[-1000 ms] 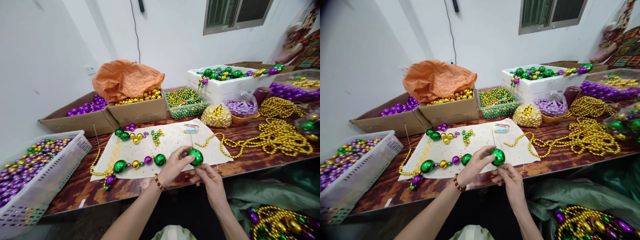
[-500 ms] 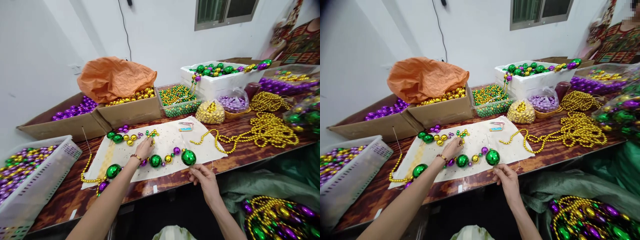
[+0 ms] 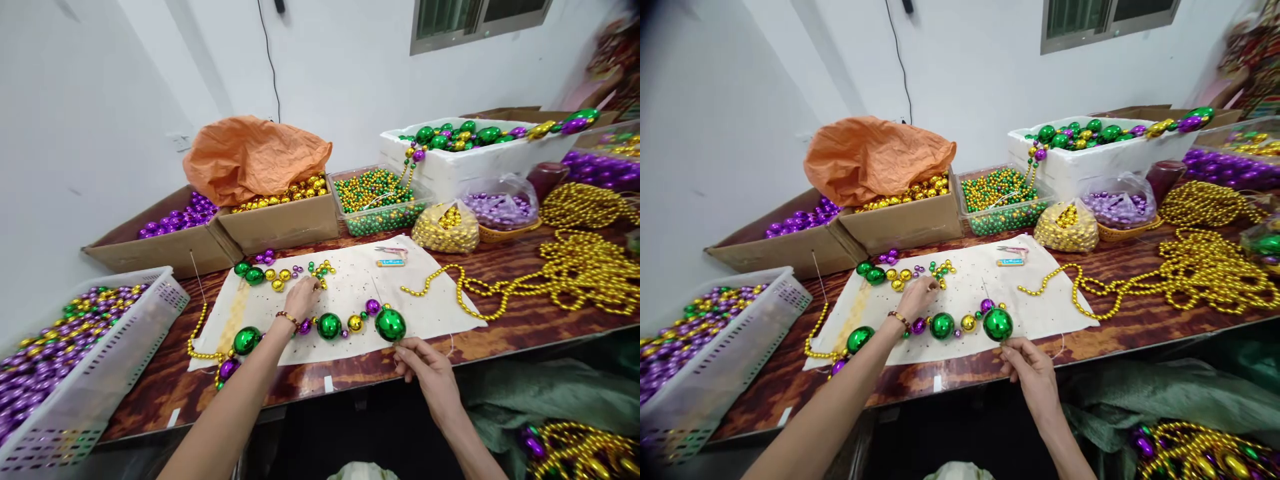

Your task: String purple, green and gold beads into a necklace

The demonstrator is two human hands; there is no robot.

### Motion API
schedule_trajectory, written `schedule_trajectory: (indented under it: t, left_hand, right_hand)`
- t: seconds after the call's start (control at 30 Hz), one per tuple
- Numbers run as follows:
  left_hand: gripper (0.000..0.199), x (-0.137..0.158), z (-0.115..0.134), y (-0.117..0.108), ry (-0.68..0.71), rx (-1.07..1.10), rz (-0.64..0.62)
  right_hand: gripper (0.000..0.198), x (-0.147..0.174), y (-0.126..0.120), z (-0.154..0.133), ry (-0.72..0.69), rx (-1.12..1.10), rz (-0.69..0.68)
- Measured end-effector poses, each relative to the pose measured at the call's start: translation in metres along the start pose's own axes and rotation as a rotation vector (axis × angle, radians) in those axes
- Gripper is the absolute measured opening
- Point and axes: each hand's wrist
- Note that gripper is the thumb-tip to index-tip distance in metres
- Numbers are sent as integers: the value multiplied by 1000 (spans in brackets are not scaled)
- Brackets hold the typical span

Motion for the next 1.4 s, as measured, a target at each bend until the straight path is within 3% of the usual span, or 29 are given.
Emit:
schedule_trajectory:
  t: [0.2, 0.43, 0.67, 0.8, 0.9, 1.03, 1.1, 1.23, 1.4]
  left_hand:
    - [15, -1, -4, -3, -45, -45, 26]
    - [26, -39, -41, -22, -146, -107, 131]
    - [19, -46, -49, -25, -122, 107, 93]
    - [17, -35, -29, -34, -114, 362, 99]
    - [30, -17, 5, -39, -58, 648, 36]
    - [25, 10, 63, -43, -70, 1585, -214]
    - [19, 19, 86, -43, -125, 1886, -303]
    - [16, 26, 110, -40, -221, 2090, -341]
    - [16, 28, 115, -35, -287, 2162, -332]
  right_hand:
    - [22, 1, -1, 1, 41, 12, 15]
    - [23, -1, -3, 6, 69, 3, 13]
    - [24, 1, -2, 1, 84, 14, 29]
    - [24, 0, -2, -2, 82, -6, 33]
    - [23, -1, -1, -10, 49, -8, 11]
    - [18, 6, -2, -28, -3, 33, -61]
    - [16, 12, -3, -35, -27, 62, -88]
    - [15, 22, -8, -40, -56, 86, -85]
    - [16, 25, -8, -37, -70, 72, -68]
Point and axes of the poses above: each hand's wrist, its own x-axis away from the middle knuckle, its own y-axis out of the palm, z = x × y, and after that the axes turned 1 degree about x, right-handed
